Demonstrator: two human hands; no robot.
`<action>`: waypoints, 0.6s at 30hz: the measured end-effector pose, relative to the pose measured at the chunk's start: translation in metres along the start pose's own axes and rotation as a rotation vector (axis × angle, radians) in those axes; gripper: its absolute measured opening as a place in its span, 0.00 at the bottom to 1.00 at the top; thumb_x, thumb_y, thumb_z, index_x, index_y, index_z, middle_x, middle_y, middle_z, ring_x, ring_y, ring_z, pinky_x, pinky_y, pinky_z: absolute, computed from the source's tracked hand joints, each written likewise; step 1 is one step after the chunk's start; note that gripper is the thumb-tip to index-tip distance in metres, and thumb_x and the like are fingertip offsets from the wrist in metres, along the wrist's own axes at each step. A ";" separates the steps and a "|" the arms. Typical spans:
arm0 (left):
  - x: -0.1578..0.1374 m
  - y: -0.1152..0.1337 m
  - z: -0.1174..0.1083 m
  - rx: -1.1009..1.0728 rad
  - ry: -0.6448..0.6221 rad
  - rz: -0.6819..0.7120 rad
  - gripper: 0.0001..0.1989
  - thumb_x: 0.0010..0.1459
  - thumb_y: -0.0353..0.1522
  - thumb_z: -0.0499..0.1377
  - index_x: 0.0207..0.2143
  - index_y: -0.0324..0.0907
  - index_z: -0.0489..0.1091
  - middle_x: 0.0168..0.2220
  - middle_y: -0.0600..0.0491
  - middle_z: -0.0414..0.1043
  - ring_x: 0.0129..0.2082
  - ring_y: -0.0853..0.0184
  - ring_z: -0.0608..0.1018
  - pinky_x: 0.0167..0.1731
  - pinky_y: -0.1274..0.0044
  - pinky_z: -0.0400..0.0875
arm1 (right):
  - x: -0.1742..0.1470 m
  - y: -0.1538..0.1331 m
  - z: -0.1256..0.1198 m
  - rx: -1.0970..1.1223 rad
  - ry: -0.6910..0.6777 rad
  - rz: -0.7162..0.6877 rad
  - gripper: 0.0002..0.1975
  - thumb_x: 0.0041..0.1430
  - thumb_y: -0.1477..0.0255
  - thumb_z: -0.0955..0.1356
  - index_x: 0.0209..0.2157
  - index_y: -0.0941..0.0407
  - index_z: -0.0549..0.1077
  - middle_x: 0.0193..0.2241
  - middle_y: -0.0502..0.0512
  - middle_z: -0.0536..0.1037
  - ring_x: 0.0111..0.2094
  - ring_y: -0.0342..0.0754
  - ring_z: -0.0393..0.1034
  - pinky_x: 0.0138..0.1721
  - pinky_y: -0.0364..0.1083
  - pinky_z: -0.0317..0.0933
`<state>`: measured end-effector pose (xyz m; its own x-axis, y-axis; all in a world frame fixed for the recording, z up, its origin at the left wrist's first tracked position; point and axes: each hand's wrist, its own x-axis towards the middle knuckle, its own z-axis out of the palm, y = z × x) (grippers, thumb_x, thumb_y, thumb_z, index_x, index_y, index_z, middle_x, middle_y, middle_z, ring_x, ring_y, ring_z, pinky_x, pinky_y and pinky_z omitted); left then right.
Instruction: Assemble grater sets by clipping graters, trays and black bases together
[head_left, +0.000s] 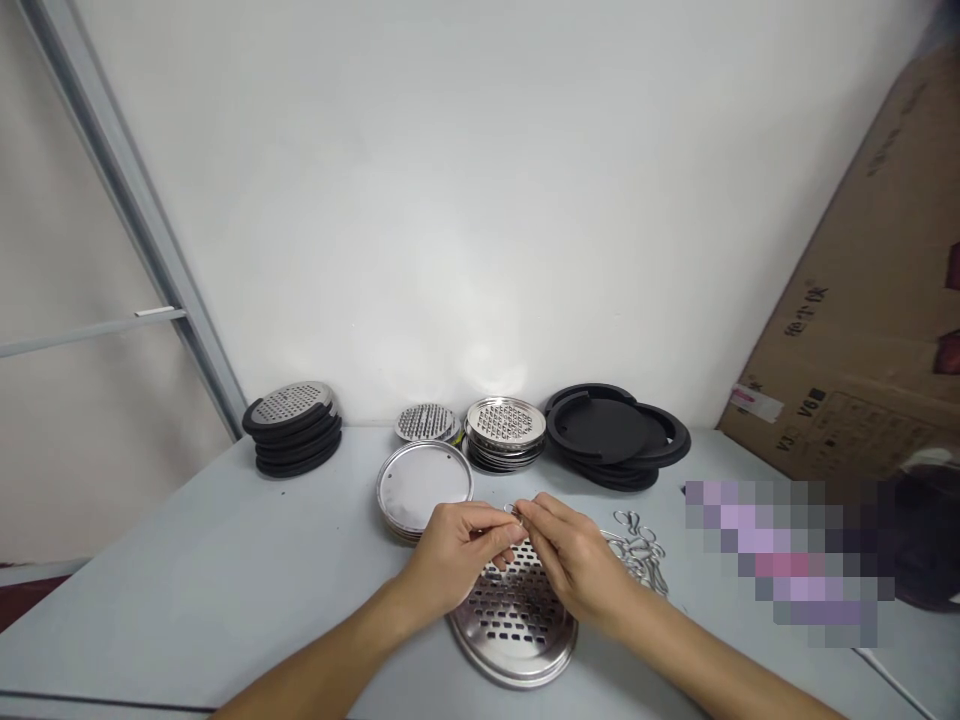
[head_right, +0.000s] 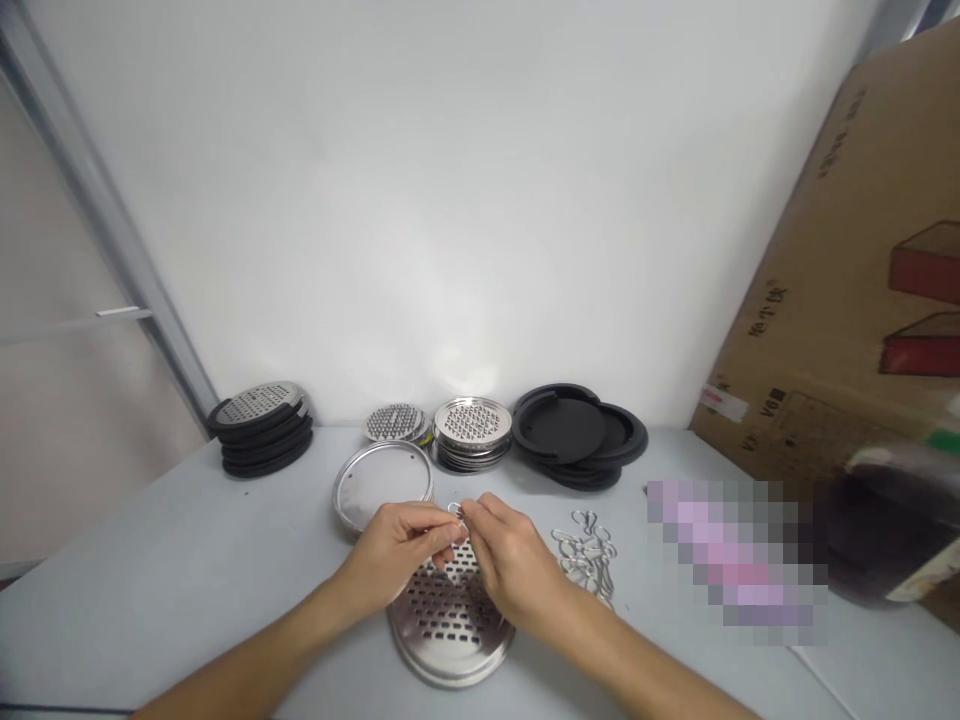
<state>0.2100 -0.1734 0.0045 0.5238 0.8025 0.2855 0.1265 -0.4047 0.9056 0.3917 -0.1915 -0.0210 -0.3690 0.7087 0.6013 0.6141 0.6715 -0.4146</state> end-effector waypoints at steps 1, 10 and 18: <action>0.000 0.000 0.000 -0.022 -0.003 -0.012 0.15 0.61 0.36 0.56 0.24 0.40 0.74 0.22 0.55 0.69 0.25 0.70 0.70 0.29 0.78 0.65 | 0.000 0.000 0.000 -0.003 -0.001 -0.003 0.11 0.67 0.76 0.56 0.38 0.57 0.69 0.28 0.53 0.67 0.27 0.45 0.62 0.28 0.43 0.58; 0.001 0.001 0.002 -0.177 0.094 -0.146 0.12 0.56 0.37 0.62 0.26 0.38 0.76 0.20 0.55 0.70 0.22 0.71 0.70 0.25 0.79 0.66 | -0.003 -0.001 0.001 0.007 0.008 0.008 0.12 0.68 0.75 0.56 0.38 0.57 0.69 0.28 0.53 0.67 0.27 0.45 0.63 0.28 0.44 0.58; 0.009 -0.005 -0.012 -0.439 0.087 -0.217 0.15 0.55 0.41 0.63 0.30 0.35 0.74 0.25 0.54 0.70 0.22 0.74 0.70 0.24 0.82 0.64 | 0.004 -0.004 -0.008 0.086 -0.073 0.060 0.13 0.69 0.72 0.56 0.40 0.55 0.70 0.29 0.54 0.68 0.30 0.47 0.64 0.32 0.45 0.59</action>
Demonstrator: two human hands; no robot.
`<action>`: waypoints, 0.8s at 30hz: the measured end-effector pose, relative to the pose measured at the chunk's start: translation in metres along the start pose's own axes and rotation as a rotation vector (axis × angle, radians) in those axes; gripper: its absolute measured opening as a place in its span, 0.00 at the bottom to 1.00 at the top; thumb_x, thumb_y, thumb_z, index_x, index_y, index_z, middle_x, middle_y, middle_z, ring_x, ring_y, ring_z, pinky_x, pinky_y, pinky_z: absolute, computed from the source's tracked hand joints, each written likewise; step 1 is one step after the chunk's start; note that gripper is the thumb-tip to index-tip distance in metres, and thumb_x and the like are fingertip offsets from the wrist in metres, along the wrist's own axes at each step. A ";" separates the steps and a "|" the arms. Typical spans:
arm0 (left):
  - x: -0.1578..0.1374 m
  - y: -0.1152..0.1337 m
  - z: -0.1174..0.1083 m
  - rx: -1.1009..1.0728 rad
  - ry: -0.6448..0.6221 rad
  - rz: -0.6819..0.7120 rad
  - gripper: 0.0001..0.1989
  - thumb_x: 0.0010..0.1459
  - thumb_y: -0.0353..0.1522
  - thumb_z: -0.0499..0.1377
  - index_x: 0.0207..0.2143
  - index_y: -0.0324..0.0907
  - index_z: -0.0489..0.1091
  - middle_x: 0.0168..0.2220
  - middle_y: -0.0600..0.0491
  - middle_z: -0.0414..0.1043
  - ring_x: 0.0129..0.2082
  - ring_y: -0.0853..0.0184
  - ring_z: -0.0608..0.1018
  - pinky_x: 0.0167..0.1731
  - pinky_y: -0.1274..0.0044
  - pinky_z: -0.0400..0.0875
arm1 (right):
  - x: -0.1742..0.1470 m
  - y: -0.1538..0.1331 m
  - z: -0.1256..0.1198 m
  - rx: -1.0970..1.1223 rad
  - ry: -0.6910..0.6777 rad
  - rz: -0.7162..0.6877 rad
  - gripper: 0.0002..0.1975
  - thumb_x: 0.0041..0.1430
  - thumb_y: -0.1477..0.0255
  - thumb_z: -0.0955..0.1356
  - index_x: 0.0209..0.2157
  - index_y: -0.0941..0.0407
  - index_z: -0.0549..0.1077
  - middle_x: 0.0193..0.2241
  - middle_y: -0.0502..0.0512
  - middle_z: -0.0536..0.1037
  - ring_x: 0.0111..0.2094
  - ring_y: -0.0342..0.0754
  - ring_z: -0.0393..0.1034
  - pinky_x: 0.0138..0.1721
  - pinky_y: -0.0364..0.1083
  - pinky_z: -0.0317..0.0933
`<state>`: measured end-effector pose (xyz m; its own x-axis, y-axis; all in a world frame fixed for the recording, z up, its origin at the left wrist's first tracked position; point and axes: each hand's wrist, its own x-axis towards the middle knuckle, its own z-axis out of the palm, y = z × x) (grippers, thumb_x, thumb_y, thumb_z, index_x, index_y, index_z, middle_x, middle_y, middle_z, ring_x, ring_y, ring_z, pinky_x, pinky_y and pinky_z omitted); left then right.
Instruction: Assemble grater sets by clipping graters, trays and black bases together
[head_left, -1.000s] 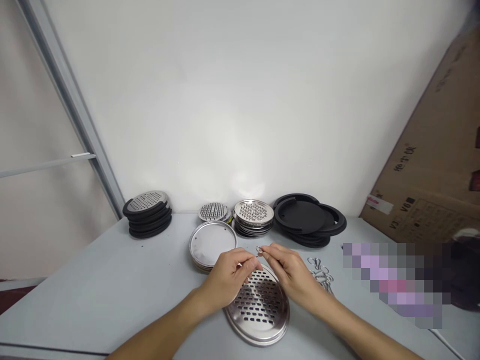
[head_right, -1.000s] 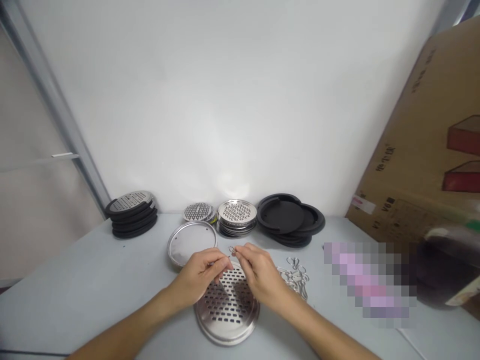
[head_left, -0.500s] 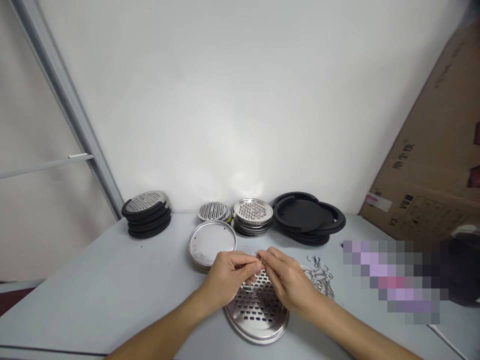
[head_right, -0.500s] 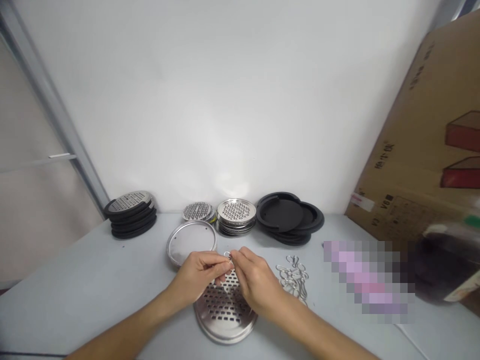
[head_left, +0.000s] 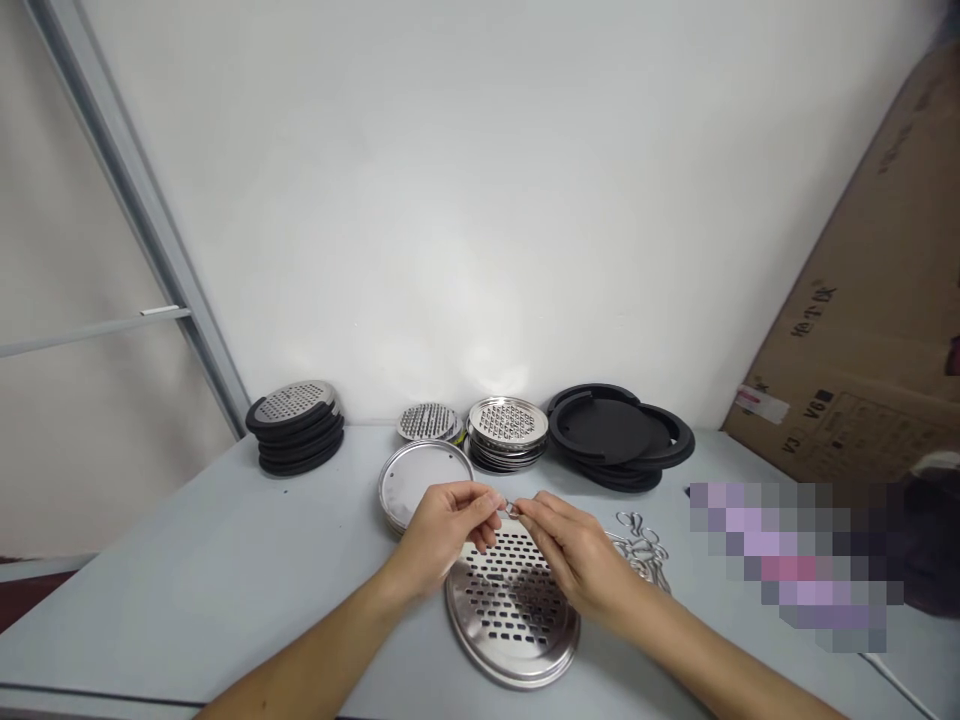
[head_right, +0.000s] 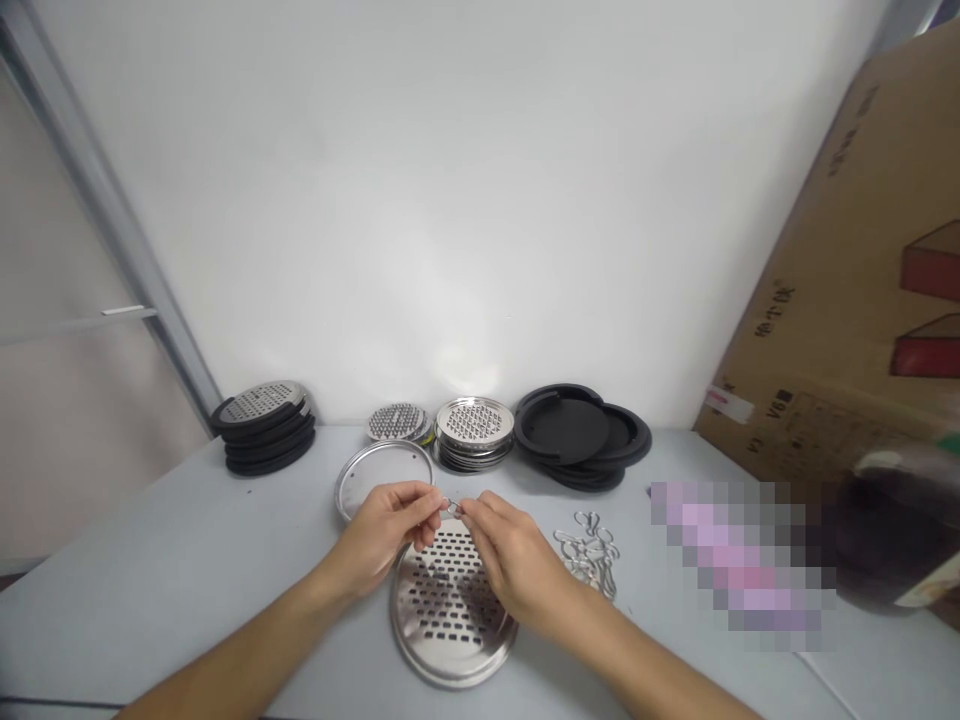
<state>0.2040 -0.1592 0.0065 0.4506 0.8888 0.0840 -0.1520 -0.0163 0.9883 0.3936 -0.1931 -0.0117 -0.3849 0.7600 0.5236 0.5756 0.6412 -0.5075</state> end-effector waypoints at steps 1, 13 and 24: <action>0.000 -0.001 -0.001 -0.024 0.010 -0.015 0.15 0.55 0.41 0.63 0.31 0.35 0.73 0.24 0.54 0.70 0.22 0.75 0.70 0.23 0.82 0.63 | 0.001 -0.001 -0.001 0.026 -0.022 -0.002 0.13 0.69 0.71 0.56 0.40 0.55 0.71 0.29 0.54 0.69 0.30 0.47 0.64 0.32 0.45 0.60; -0.002 -0.008 0.005 0.278 0.102 0.078 0.17 0.59 0.45 0.57 0.30 0.39 0.67 0.23 0.57 0.68 0.20 0.73 0.70 0.19 0.82 0.62 | 0.005 -0.002 -0.001 0.088 -0.009 0.090 0.13 0.68 0.67 0.60 0.36 0.55 0.74 0.27 0.53 0.72 0.30 0.46 0.66 0.33 0.44 0.58; -0.009 -0.007 0.008 0.754 0.149 0.341 0.09 0.59 0.34 0.58 0.27 0.40 0.70 0.24 0.57 0.70 0.24 0.72 0.69 0.25 0.80 0.62 | 0.003 0.001 0.008 -0.016 0.014 0.132 0.10 0.64 0.68 0.64 0.29 0.56 0.69 0.23 0.49 0.69 0.25 0.44 0.63 0.28 0.43 0.55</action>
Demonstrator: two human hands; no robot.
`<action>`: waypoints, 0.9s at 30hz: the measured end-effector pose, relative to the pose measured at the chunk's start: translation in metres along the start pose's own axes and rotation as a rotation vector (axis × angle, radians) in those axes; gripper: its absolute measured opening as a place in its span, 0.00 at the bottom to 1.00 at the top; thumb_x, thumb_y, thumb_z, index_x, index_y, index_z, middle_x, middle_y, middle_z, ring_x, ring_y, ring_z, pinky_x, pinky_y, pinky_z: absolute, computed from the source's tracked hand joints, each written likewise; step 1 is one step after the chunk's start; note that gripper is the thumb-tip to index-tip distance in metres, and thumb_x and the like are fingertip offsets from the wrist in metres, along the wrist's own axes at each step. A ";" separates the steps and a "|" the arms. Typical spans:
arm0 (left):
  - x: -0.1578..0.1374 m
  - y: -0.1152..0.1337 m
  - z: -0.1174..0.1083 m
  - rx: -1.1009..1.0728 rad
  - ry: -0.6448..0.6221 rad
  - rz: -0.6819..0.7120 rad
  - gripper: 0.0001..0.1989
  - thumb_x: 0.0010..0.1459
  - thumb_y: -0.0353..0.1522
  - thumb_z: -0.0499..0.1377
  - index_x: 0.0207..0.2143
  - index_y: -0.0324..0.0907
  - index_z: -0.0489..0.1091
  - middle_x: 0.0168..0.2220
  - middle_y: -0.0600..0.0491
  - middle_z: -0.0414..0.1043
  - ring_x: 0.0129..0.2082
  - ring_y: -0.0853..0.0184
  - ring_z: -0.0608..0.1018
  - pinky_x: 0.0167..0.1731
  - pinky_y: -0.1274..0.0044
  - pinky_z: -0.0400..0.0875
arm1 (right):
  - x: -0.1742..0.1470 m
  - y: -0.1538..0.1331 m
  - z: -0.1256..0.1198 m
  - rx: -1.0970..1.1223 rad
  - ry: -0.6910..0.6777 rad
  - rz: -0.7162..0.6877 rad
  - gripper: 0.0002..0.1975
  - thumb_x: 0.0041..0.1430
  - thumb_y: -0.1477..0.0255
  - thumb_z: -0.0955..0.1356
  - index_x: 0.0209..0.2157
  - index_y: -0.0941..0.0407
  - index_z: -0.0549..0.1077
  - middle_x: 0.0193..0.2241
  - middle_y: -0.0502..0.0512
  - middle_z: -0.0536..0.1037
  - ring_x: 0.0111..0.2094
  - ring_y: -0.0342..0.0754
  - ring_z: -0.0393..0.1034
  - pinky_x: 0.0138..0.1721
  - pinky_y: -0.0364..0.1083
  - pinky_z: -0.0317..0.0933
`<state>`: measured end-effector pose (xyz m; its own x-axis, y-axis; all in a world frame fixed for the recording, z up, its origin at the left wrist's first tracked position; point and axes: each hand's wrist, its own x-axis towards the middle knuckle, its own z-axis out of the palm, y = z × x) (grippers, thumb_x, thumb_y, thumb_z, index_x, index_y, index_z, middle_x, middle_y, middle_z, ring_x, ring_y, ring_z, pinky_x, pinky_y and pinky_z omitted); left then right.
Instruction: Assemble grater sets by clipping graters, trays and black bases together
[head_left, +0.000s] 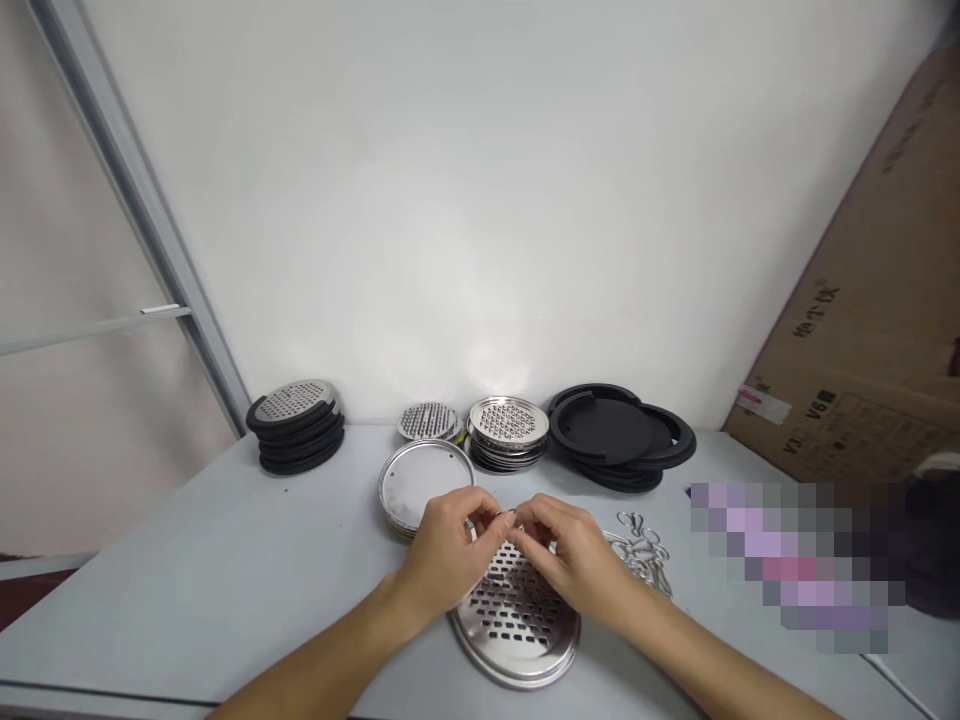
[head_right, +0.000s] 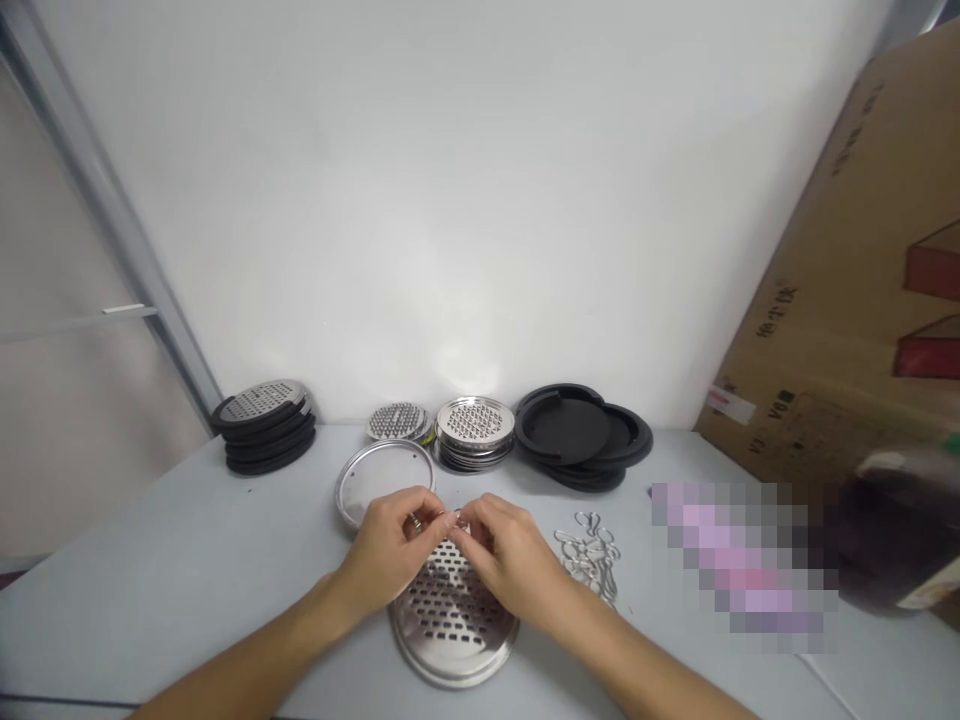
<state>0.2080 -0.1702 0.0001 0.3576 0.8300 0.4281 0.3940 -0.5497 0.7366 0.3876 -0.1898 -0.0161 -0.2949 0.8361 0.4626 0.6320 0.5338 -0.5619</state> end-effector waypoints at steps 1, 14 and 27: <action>0.000 -0.001 0.000 0.010 0.006 0.003 0.08 0.58 0.33 0.58 0.27 0.41 0.70 0.25 0.57 0.70 0.24 0.72 0.69 0.25 0.80 0.62 | 0.000 0.001 0.000 -0.006 0.009 0.022 0.09 0.63 0.68 0.65 0.29 0.56 0.68 0.23 0.48 0.68 0.25 0.44 0.62 0.27 0.43 0.55; 0.000 -0.002 0.002 -0.090 -0.019 0.012 0.06 0.59 0.33 0.58 0.32 0.42 0.74 0.29 0.56 0.74 0.28 0.71 0.73 0.27 0.81 0.64 | 0.000 -0.005 -0.007 0.134 -0.009 -0.042 0.11 0.63 0.71 0.65 0.47 0.53 0.73 0.33 0.54 0.77 0.33 0.47 0.69 0.35 0.45 0.63; -0.001 0.000 0.002 -0.110 -0.016 -0.028 0.08 0.59 0.35 0.58 0.29 0.40 0.73 0.27 0.56 0.73 0.27 0.71 0.71 0.27 0.82 0.63 | 0.000 -0.002 -0.006 0.083 -0.005 -0.078 0.07 0.63 0.73 0.65 0.34 0.55 0.75 0.25 0.51 0.74 0.28 0.45 0.66 0.30 0.43 0.57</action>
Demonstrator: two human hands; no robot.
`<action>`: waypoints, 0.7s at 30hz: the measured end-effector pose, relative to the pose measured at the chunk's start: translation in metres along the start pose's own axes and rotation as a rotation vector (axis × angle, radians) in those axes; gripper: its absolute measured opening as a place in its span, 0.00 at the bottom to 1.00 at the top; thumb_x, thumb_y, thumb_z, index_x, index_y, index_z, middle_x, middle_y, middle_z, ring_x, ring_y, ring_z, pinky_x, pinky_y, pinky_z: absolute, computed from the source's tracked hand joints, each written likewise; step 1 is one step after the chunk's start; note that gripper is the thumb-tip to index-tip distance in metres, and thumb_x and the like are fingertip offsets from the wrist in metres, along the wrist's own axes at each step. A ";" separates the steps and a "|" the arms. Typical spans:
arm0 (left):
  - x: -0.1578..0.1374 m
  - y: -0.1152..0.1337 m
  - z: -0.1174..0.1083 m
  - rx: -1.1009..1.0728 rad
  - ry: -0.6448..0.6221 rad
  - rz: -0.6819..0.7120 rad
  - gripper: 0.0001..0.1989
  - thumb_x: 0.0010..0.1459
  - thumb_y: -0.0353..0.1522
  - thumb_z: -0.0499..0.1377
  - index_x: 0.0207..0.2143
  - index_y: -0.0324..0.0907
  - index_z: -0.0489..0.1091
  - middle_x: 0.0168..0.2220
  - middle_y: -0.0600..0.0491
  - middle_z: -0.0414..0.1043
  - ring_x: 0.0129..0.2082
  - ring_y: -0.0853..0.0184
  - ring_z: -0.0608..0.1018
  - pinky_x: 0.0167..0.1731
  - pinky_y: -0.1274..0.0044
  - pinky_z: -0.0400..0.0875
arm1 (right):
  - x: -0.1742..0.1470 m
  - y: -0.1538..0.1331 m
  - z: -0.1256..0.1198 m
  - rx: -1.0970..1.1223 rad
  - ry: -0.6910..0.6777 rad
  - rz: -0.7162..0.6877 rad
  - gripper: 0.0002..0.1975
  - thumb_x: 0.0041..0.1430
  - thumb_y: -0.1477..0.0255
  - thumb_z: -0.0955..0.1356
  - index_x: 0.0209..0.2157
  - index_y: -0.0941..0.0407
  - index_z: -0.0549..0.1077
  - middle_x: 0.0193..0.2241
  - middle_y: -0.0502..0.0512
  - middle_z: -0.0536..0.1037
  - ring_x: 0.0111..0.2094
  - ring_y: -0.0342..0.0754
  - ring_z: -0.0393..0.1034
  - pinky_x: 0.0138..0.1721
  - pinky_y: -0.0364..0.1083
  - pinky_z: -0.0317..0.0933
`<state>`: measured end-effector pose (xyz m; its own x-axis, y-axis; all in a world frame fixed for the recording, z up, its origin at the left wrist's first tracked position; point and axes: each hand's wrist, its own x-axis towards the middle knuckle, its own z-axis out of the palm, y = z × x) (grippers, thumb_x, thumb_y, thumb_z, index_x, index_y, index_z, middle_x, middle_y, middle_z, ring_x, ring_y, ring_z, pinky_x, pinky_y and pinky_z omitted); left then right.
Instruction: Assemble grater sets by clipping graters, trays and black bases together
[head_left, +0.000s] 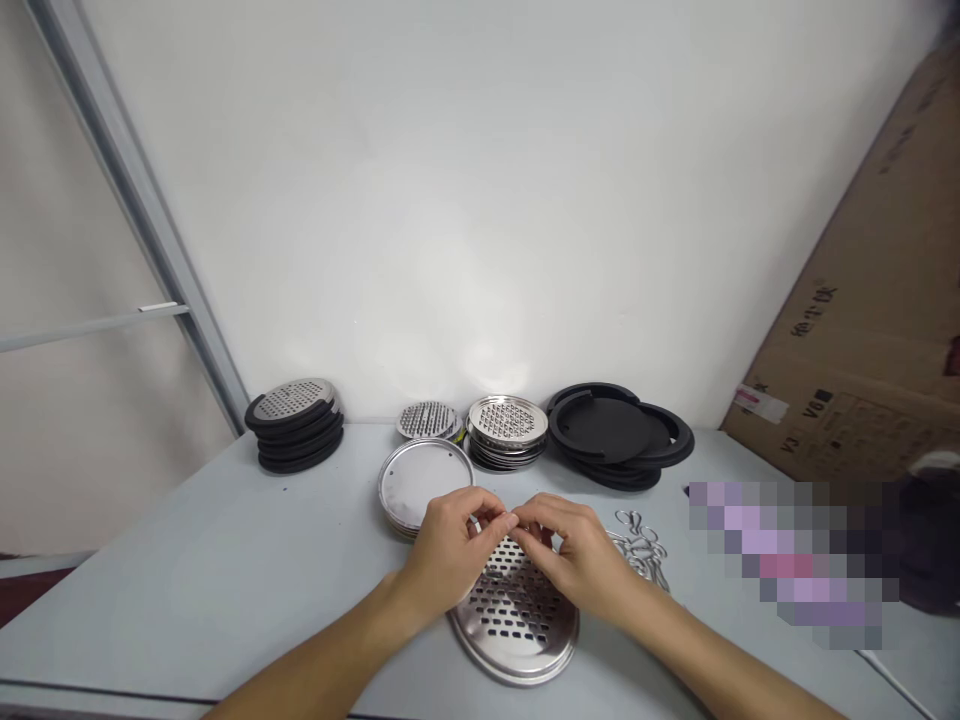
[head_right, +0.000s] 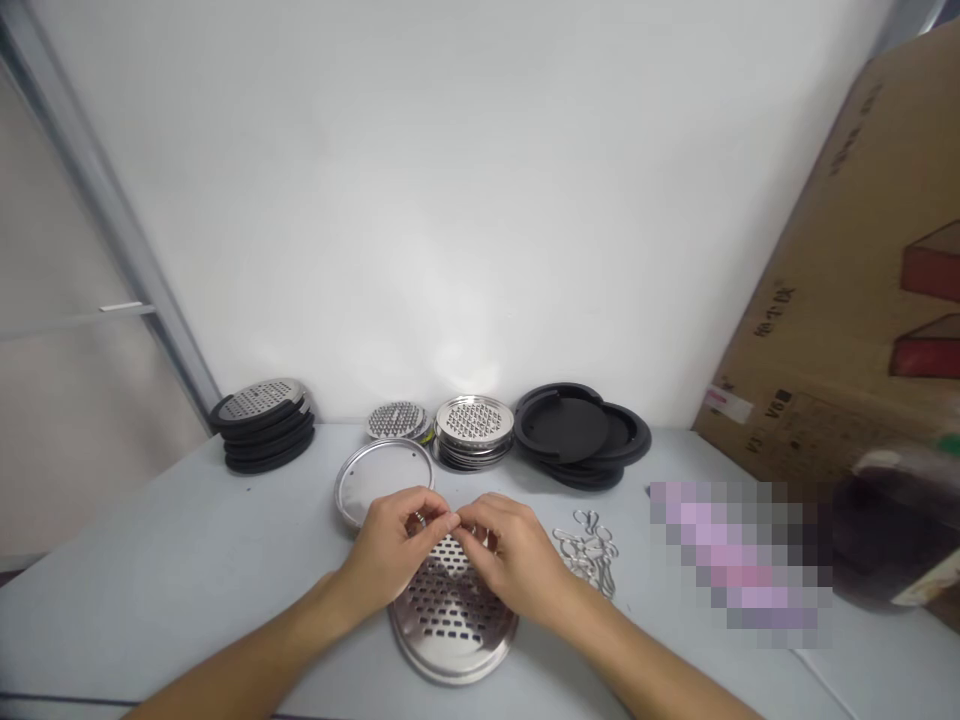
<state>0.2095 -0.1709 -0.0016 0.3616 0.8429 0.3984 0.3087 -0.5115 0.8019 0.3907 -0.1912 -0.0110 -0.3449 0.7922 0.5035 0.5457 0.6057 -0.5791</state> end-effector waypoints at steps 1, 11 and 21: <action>0.000 0.000 0.000 -0.009 -0.001 -0.011 0.09 0.59 0.35 0.58 0.29 0.40 0.73 0.27 0.56 0.73 0.26 0.71 0.71 0.26 0.81 0.63 | 0.000 0.000 0.000 -0.008 0.007 -0.007 0.07 0.63 0.73 0.65 0.34 0.56 0.75 0.25 0.51 0.73 0.28 0.45 0.65 0.29 0.43 0.56; 0.003 0.000 0.003 -0.130 0.023 -0.142 0.13 0.59 0.39 0.58 0.28 0.39 0.70 0.26 0.54 0.72 0.28 0.69 0.72 0.32 0.79 0.66 | -0.003 0.006 0.003 -0.216 0.081 -0.267 0.09 0.63 0.78 0.62 0.38 0.60 0.73 0.27 0.57 0.73 0.29 0.47 0.63 0.30 0.45 0.55; 0.000 -0.006 0.009 -0.199 -0.057 -0.111 0.10 0.60 0.37 0.58 0.31 0.40 0.70 0.29 0.55 0.73 0.28 0.69 0.73 0.29 0.80 0.67 | -0.006 0.009 0.008 -0.184 -0.033 -0.056 0.14 0.63 0.76 0.60 0.49 0.56 0.69 0.32 0.58 0.76 0.32 0.50 0.69 0.34 0.46 0.59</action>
<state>0.2153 -0.1691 -0.0106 0.3856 0.8787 0.2813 0.1724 -0.3682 0.9136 0.3913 -0.1896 -0.0245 -0.4013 0.7617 0.5087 0.6545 0.6270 -0.4225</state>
